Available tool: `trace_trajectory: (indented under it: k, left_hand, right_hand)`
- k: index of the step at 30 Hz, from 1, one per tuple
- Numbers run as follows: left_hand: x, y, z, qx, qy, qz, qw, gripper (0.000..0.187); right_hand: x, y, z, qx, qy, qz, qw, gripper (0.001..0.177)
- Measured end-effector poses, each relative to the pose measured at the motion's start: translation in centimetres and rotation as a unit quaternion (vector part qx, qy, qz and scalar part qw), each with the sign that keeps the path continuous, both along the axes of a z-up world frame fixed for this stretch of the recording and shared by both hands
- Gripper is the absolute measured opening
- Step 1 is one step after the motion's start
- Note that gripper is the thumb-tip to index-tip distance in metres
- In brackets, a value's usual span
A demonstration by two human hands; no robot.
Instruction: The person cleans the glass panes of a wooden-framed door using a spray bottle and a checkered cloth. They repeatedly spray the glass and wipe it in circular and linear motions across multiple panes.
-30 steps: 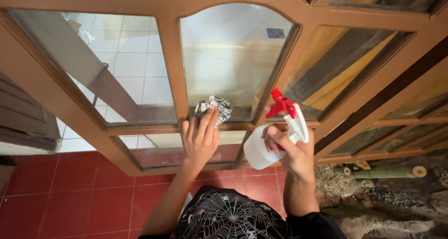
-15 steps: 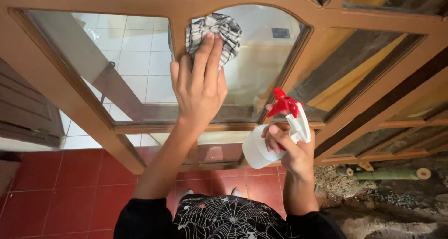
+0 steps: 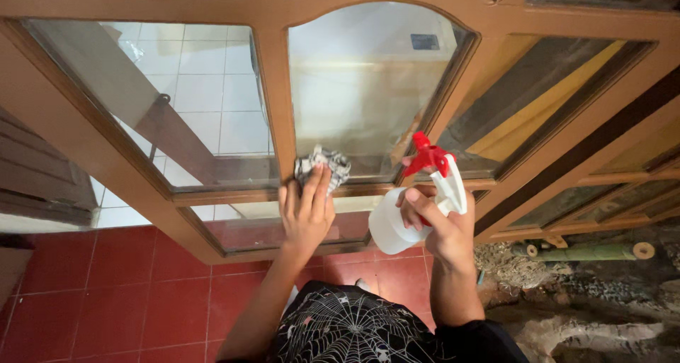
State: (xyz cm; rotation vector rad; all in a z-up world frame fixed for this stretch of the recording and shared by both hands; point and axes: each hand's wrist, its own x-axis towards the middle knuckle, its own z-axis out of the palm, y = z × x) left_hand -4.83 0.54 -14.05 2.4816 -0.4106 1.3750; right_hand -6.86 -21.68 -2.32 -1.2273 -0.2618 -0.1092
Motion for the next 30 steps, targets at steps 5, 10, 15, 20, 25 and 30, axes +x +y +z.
trace_trajectory:
  k: [5, 10, 15, 20, 25, 30]
  left_hand:
    - [-1.2, 0.4, -3.1, -0.002, 0.046, 0.014, 0.999, 0.043]
    - [-1.1, 0.6, -2.3, 0.013, 0.025, 0.021, 0.999, 0.042]
    - [-0.2, 0.7, 2.2, 0.016, 0.009, 0.014, 1.0, 0.043]
    - [2.2, 0.0, 8.3, -0.016, -0.049, 0.006, 0.999, 0.044]
    - [3.5, -0.5, 11.3, -0.037, -0.051, -0.005, 0.998, 0.049]
    - [2.9, -0.4, 8.6, -0.026, -0.046, 0.013, 0.999, 0.046]
  right_hand:
    - [-0.2, 1.2, 0.0, 0.017, 0.022, 0.009, 1.0, 0.052]
    - [0.0, 1.6, -0.3, -0.022, -0.002, 0.052, 0.998, 0.048]
    - [0.2, 2.1, 0.2, -0.033, -0.003, 0.071, 0.997, 0.045]
    - [0.3, 2.1, 1.3, -0.075, -0.026, 0.1, 0.992, 0.044]
    - [0.8, 1.8, 1.0, -0.077, -0.027, 0.091, 0.993, 0.045]
    - [1.1, 1.4, 0.2, -0.067, -0.015, 0.078, 0.995, 0.047]
